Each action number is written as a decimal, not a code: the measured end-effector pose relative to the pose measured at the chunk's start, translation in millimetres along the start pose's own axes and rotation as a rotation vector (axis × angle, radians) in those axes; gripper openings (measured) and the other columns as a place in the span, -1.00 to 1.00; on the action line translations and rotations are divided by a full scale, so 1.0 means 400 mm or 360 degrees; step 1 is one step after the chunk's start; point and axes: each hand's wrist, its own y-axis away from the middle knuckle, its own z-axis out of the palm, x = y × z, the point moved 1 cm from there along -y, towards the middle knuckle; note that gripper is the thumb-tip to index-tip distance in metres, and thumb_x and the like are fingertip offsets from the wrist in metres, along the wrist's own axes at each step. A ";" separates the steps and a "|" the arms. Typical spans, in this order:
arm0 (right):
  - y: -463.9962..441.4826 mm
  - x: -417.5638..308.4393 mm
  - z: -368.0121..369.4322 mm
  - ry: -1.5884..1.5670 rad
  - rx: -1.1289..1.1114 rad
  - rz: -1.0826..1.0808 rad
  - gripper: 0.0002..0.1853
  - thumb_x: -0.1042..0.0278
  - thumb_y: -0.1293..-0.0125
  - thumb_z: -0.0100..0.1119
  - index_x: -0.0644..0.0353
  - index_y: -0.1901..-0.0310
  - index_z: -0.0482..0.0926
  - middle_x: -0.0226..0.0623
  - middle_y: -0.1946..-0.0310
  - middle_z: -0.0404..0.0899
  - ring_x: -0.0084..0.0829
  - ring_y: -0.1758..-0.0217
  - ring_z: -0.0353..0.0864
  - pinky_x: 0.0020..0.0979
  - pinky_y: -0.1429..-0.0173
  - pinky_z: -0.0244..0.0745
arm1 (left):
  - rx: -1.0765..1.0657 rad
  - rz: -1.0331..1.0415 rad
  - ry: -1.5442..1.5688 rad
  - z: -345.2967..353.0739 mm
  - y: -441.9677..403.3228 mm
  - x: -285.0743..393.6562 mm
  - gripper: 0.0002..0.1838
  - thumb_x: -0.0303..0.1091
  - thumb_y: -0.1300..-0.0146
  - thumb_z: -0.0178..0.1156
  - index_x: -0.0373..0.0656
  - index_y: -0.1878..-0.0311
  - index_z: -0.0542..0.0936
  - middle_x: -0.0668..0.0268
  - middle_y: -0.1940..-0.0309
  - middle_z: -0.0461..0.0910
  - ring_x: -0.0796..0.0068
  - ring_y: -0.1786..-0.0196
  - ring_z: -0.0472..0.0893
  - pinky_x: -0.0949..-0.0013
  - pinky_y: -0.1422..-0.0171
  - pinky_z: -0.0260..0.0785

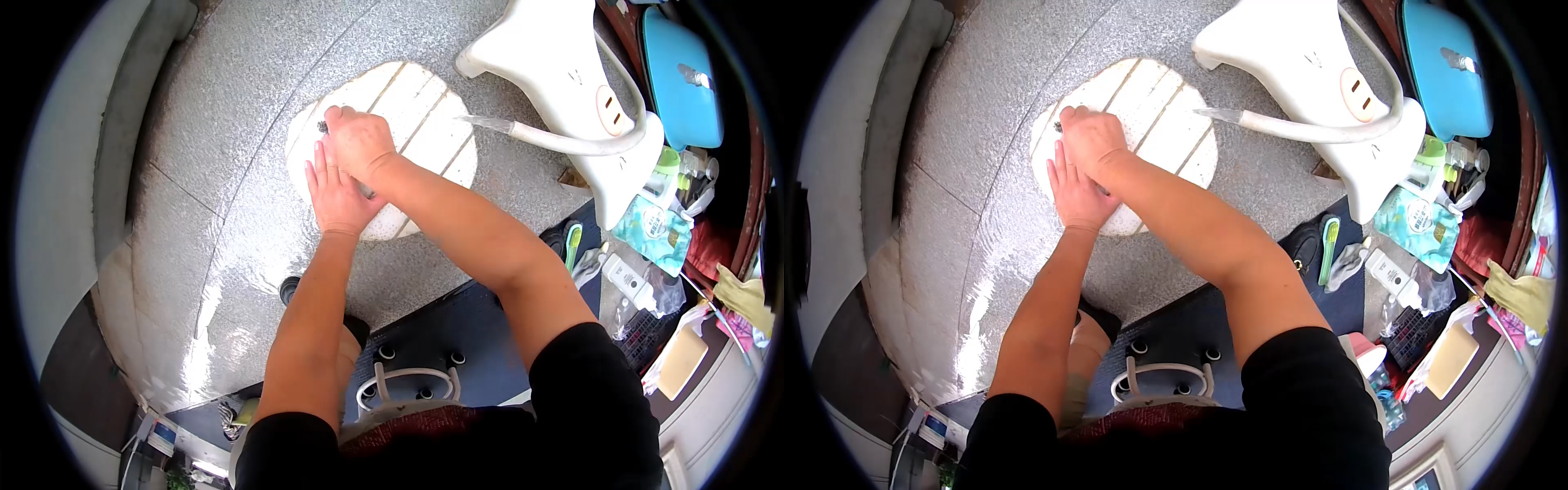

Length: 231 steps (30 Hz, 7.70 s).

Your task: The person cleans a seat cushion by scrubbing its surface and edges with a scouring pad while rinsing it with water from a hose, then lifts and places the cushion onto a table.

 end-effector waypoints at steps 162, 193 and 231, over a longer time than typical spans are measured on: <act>0.081 0.320 -0.152 -0.0296 0.0494 0.0696 -0.57 0.32 -0.15 0.29 0.24 -0.07 0.54 0.03 -0.04 0.49 -0.01 -0.11 0.51 -0.16 -0.23 0.46 | -0.0533 0.0635 -0.0106 -0.065 0.049 0.012 -0.02 0.25 0.06 0.34 0.21 -0.47 0.28 0.17 -0.53 0.09 0.06 -0.56 0.04 0.03 -0.59 -0.06; -0.014 0.211 -0.082 -0.0051 0.0646 0.0400 -0.63 0.17 -0.15 0.34 0.22 0.13 0.52 0.06 0.13 0.57 -0.01 0.16 0.65 -0.12 0.02 0.58 | -0.0475 0.0677 -0.0169 -0.078 0.044 0.015 -0.05 0.27 0.09 0.36 0.27 -0.44 0.32 0.19 -0.50 0.15 0.12 -0.53 0.13 -0.10 -0.54 -0.07; 0.182 0.418 -0.173 0.0201 0.0658 0.0749 -0.58 0.24 -0.16 0.30 0.26 -0.01 0.49 0.05 0.16 0.55 0.07 0.17 0.62 -0.08 0.01 0.57 | -0.0625 0.0675 -0.0336 -0.064 0.046 0.018 -0.04 0.37 -0.06 0.17 0.28 -0.52 0.16 0.25 -0.55 0.05 0.17 -0.58 0.01 -0.16 -0.59 -0.22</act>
